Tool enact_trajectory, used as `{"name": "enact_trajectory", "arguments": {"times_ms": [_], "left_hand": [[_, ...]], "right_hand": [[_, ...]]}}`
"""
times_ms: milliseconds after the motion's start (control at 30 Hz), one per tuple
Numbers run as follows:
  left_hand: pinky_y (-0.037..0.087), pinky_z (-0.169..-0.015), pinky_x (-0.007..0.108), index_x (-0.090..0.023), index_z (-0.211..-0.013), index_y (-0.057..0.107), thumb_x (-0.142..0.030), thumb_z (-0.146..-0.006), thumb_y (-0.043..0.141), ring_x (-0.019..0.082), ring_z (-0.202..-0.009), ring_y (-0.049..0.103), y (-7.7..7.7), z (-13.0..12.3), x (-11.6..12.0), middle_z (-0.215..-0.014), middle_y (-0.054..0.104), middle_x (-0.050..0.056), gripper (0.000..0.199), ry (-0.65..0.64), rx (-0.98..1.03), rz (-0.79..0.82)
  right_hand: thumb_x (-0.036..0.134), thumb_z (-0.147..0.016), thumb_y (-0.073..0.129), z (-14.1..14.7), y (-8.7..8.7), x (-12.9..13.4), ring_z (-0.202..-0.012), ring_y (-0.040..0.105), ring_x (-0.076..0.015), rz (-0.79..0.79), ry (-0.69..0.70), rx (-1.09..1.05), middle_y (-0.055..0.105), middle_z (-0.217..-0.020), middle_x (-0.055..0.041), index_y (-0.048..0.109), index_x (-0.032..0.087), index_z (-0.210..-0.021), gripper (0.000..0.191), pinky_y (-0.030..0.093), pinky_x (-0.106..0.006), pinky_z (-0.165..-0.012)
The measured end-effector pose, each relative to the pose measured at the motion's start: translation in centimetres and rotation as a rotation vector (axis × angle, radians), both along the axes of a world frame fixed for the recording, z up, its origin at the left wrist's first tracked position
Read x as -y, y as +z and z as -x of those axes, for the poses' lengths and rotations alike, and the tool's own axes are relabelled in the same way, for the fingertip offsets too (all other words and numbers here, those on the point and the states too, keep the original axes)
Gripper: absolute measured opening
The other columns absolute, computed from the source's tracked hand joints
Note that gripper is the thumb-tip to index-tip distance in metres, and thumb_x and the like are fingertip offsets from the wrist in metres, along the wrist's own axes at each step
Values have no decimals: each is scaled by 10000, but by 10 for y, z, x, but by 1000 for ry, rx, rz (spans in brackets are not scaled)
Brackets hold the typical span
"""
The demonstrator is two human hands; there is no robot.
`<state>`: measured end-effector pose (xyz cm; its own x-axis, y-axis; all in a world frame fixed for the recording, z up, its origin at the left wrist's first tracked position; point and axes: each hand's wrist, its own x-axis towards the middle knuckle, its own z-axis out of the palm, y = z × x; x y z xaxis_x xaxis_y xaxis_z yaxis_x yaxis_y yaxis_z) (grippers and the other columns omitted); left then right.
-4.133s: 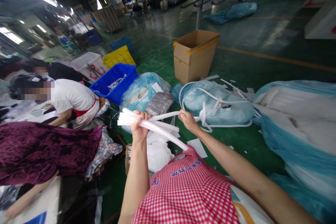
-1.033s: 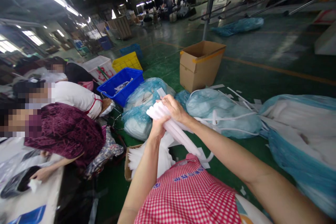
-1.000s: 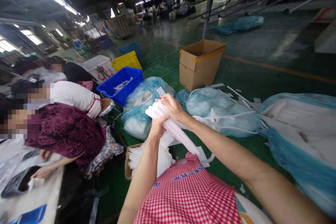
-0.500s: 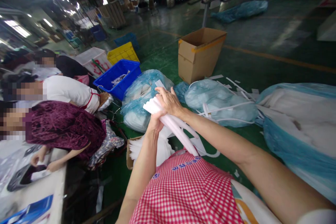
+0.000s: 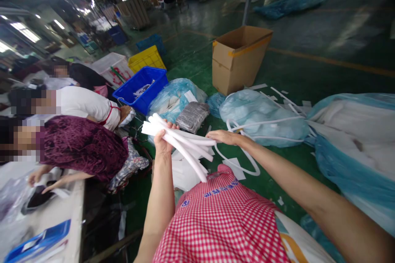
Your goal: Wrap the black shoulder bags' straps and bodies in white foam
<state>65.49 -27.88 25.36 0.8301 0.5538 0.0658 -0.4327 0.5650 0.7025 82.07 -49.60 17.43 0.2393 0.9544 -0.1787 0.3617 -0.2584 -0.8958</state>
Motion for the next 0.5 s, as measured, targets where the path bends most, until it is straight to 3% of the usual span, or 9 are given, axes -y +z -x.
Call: {"name": "enact_trajectory", "arguments": {"times_ms": [100,200,367,500], "left_hand": [[496,-771,324,-220,-923,643,-342,-495,806,128,-658,504,1,1,-6,-708,500,-36,473,52,20,-38],[486,-746,308,-218,-927,651,-333,-490,804,127,-659,494,4,2,-11,-705,492,-35,477,69,23,-51],[470,-689,298,-218,-901,644,-359,-479,798,117,-618,450,2,-3,-3,-680,462,-42,471,83,-3,-49],[454,-638,285,-200,-872,627,-371,-485,800,101,-570,412,6,-3,12,-643,428,-50,457,12,-28,-53]], "right_hand": [[445,-935,464,11,5,5,-957,612,-205,-11,29,87,686,-1039,-55,655,173,-1109,375,449,-311,-869],[382,-962,410,20,11,10,-876,601,-184,-3,2,207,670,-942,-46,635,189,-993,298,433,-295,-828],[269,-877,480,29,3,8,-764,533,-174,-47,-311,263,591,-773,-26,516,212,-770,127,389,-288,-756],[276,-850,391,12,-12,4,-605,460,-150,-95,-609,146,475,-599,12,418,228,-678,180,374,-266,-612]]}}
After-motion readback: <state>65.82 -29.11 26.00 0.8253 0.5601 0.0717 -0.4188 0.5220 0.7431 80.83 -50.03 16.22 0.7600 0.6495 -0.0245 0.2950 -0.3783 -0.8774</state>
